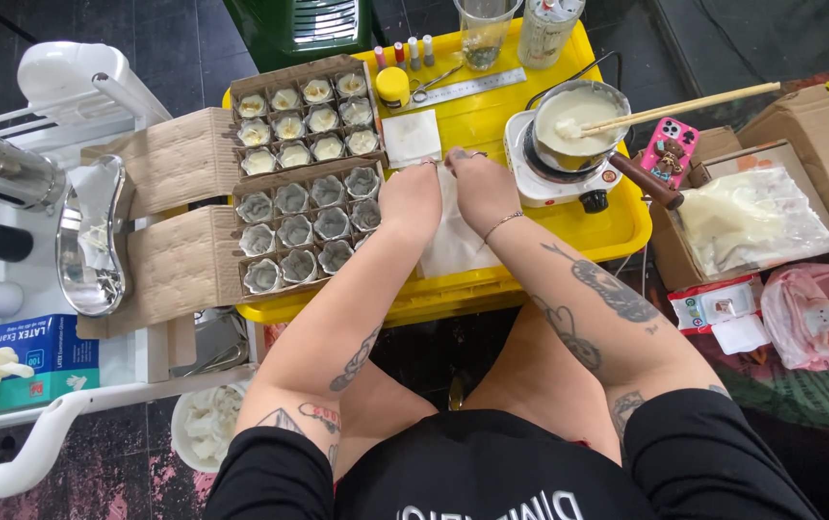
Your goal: The person sits at a yellow tray and prepares candles: they take white wax pieces, dip and coat them in a pot of melted wax heated on a small hot plate, and press the coated pieces into paper egg-carton cups used as molds, repeating the dip-and-place cycle for successive pieces.
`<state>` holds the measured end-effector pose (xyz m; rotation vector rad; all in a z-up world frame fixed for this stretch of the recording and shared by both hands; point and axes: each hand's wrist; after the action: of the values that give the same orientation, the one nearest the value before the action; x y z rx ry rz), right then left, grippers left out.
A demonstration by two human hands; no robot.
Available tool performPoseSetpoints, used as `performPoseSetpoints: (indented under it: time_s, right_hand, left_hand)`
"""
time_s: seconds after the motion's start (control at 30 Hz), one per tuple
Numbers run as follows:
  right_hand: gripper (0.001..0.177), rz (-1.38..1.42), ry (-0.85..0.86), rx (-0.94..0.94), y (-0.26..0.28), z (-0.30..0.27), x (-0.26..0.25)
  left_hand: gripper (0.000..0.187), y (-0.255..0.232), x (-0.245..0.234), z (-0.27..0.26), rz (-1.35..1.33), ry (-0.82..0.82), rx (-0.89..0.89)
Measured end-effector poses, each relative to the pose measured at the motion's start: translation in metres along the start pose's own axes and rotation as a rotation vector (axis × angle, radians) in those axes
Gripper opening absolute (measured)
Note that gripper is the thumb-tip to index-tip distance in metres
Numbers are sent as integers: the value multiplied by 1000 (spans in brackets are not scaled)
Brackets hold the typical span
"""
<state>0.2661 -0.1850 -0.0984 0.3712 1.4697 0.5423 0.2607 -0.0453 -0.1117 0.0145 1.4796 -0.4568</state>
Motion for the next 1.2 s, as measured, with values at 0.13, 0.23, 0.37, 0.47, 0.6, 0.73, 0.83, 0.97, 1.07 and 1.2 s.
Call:
performPoseSetpoints:
  time_s: [0.13, 0.23, 0.37, 0.47, 0.6, 0.73, 0.83, 0.97, 1.07, 1.2]
  right_hand:
    - [22, -153, -5, 28, -8, 4, 14]
    - [24, -279, -49, -17, -14, 6, 24]
    - [26, -352, -122, -116, -14, 7, 28]
    - [29, -379, -189, -171, -2, -2, 18]
    - [30, -327, -296, -287, -1, -12, 12]
    - [29, -257, -36, -193, -11, -23, 12]
    - [38, -272, 195, -152, -33, -26, 32]
    - [62, -459, 280, -232, -37, -32, 42]
    - [69, -487, 363, -168, -20, -35, 22]
    - [72, -546, 492, -7, 18, -47, -21]
  left_hand:
    - [17, -4, -8, 6, 191, 40, 46]
    - [17, 8, 9, 13, 266, 71, 55]
    - [17, 28, 35, 23, 290, 93, 41]
    - [15, 23, 25, 21, 297, 62, 28]
    - [17, 0, -5, 8, 365, -136, 64]
    - [19, -18, -28, -31, 382, -159, 127]
    - [27, -22, -15, -55, 353, 39, 172]
    - [49, -15, 22, -64, 456, 198, 154]
    - [57, -15, 20, -59, 520, 346, 110]
    - [62, -23, -2, -57, 564, 578, 80]
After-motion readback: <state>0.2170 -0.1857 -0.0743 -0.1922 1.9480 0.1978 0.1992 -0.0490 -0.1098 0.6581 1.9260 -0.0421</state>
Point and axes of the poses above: each hand's wrist, its own z-axis towards the middle knuckle, its own x-axis out of the palm, y = z × x, and after that the axes turned 14 degrees about x, right-handed
